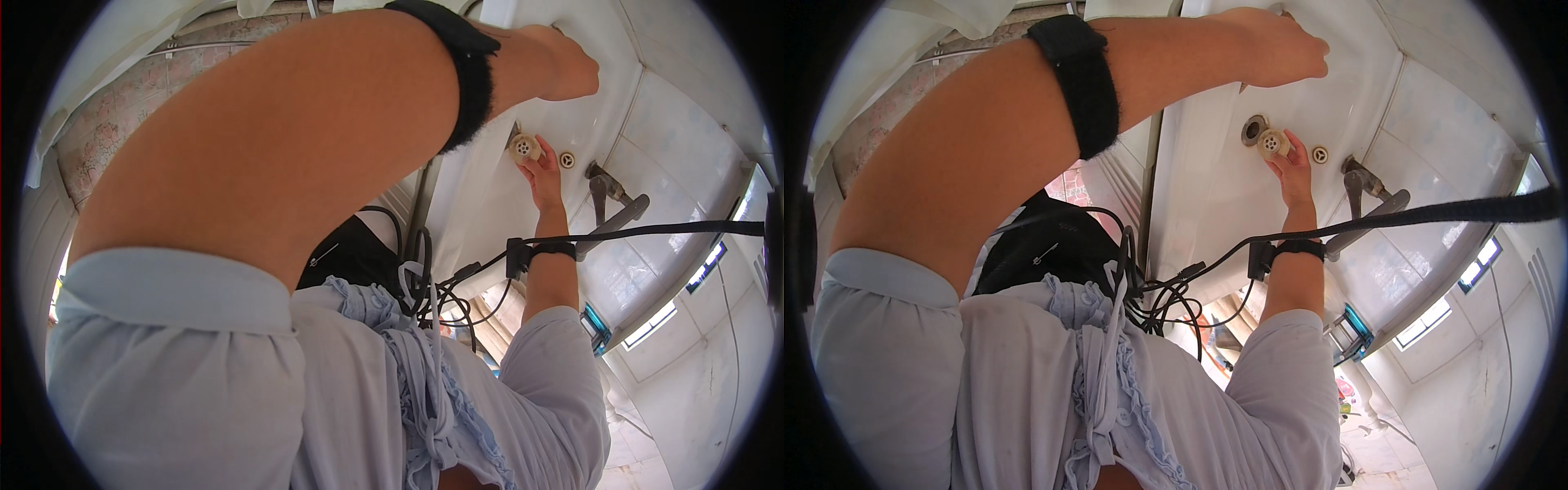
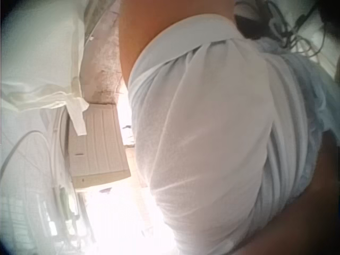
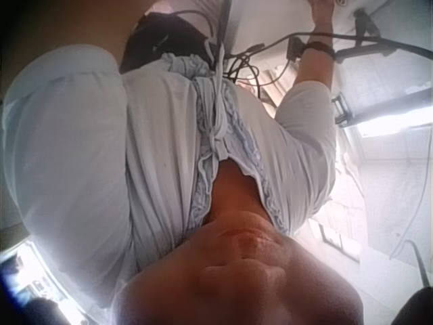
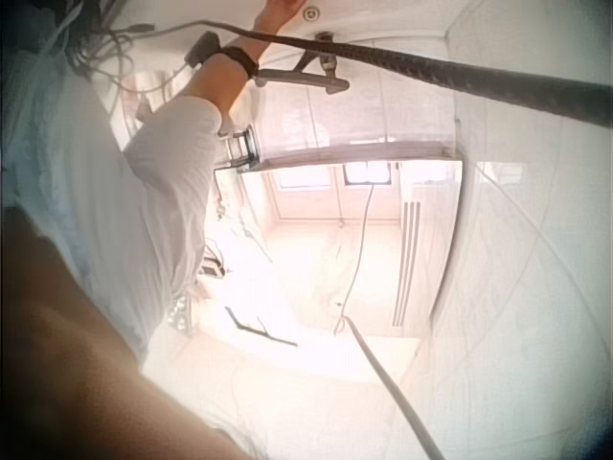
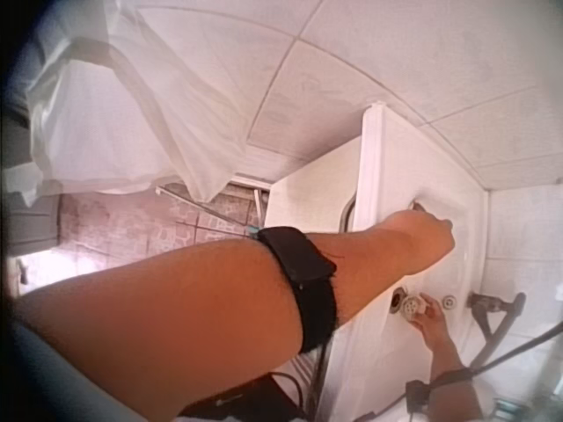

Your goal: The person cleans a bathroom sink by scrubbing the ceramic surface and the faucet area using a small piece of abrasive pad, occasionally rinsing the area with water from the faucet and manipulating the drain stopper.

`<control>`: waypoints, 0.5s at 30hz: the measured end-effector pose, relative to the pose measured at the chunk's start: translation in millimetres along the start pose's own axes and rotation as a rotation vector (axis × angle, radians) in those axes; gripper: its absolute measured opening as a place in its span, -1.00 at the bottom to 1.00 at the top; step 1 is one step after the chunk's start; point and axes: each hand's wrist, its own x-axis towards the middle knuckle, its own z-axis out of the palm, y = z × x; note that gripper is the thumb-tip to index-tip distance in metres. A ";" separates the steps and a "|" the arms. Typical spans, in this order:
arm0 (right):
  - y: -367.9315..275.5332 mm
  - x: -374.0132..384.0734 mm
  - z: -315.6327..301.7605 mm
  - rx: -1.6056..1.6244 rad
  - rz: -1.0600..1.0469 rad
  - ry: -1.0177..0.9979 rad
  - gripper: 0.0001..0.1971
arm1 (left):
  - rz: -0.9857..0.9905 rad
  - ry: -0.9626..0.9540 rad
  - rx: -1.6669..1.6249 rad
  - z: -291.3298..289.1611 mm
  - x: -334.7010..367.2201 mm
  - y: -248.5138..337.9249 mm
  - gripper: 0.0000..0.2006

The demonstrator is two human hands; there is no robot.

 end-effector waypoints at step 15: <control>-4.5 2.3 15.9 -0.342 -0.136 0.084 -0.47 | 0.049 -0.032 0.075 -4.3 -5.2 2.3 -0.72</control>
